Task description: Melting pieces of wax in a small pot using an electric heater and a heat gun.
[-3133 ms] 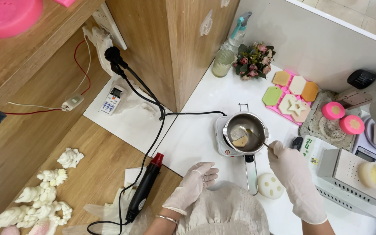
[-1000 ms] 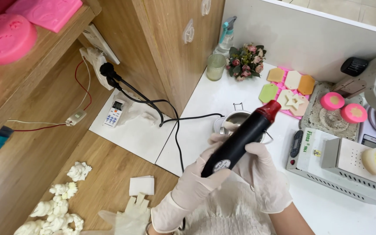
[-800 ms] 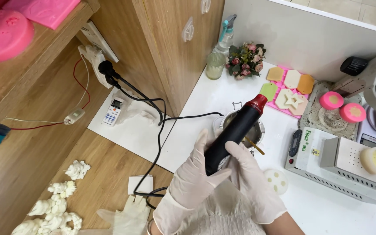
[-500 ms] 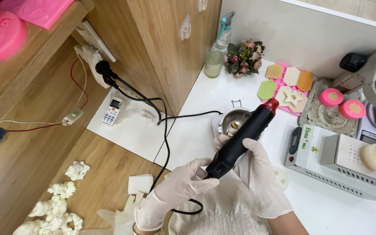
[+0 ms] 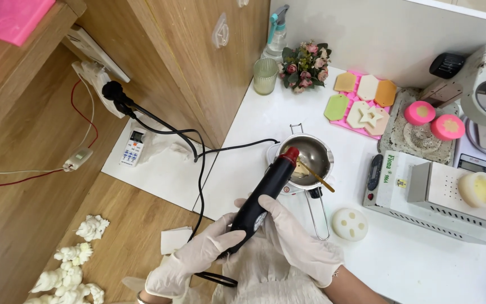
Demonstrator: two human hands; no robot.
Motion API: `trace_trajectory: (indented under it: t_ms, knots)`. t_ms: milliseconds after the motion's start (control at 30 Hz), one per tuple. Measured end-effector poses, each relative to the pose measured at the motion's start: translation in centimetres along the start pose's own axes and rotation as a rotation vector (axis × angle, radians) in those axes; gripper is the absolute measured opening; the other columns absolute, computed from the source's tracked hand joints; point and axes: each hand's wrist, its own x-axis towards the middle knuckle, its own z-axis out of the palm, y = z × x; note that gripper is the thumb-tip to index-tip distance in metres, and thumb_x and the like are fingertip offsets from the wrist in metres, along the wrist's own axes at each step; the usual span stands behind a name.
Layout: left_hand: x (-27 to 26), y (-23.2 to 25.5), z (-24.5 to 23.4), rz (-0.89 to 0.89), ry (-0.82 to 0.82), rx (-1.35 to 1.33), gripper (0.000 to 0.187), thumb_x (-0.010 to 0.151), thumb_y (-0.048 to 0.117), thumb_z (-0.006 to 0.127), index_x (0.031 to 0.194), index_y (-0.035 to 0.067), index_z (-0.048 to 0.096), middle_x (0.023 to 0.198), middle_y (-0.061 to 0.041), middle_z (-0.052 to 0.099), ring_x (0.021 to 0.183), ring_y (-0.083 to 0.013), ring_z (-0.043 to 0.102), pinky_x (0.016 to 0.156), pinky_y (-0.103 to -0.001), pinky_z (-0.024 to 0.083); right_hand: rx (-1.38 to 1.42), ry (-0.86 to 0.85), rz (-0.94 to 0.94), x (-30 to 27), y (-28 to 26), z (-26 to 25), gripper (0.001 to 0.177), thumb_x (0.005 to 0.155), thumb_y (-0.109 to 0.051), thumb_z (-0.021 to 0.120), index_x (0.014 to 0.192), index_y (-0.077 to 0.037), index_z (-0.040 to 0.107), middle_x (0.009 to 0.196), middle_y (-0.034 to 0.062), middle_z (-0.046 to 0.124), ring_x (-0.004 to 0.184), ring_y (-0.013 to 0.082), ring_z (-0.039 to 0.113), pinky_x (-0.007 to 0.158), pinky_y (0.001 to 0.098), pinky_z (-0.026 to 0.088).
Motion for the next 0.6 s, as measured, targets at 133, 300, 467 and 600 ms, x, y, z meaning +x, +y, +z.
trace_trajectory:
  t_ms: [133,300,467,600]
  knots:
    - [0.5,-0.6,-1.2,-0.061,0.026,0.059,0.061,0.091,0.035,0.065,0.144,0.012,0.047,0.085,-0.004,0.059,0.060,-0.0082,0.046,0.054,-0.024,0.037,-0.441,0.048,0.181,-1.0,-2.4,-2.2,0.057,0.093,-0.046,0.056,0.129,-0.003,0.063,0.117,0.0110,0.076,0.104,0.0204,0.073,0.094,0.0397,0.055]
    - [1.9,-1.1,-3.3,0.023,0.113,0.231,0.057,0.092,0.035,0.068,0.139,0.011,0.049,0.086,-0.004,0.055,0.070,-0.0108,0.049,0.065,-0.027,0.044,-0.716,0.420,-0.023,-3.5,-6.7,-9.9,0.052,0.098,-0.041,0.059,0.119,0.003,0.074,0.088,0.0143,0.081,0.084,0.0246,0.075,0.083,0.0382,0.058]
    - [1.8,2.7,-1.6,0.112,0.152,0.558,0.056,0.093,0.040,0.068,0.136,0.010,0.047,0.094,-0.005,0.066,0.085,-0.0140,0.062,0.079,-0.030,0.054,-1.465,0.976,-0.038,-2.6,-7.7,-11.3,0.057,0.099,-0.039,0.059,0.147,-0.010,0.047,0.081,0.0155,0.070,0.073,0.0313,0.070,0.071,0.0445,0.055]
    - [0.8,7.1,1.0,-0.060,0.221,0.893,0.062,0.089,0.048,0.062,0.138,0.016,0.043,0.087,-0.010,0.071,0.080,-0.0237,0.071,0.076,-0.036,0.056,-1.431,0.919,-0.097,0.1,-7.0,-11.0,0.073,0.091,-0.038,0.071,0.148,-0.009,0.037,0.075,0.0179,0.065,0.068,0.0330,0.066,0.068,0.0448,0.054]
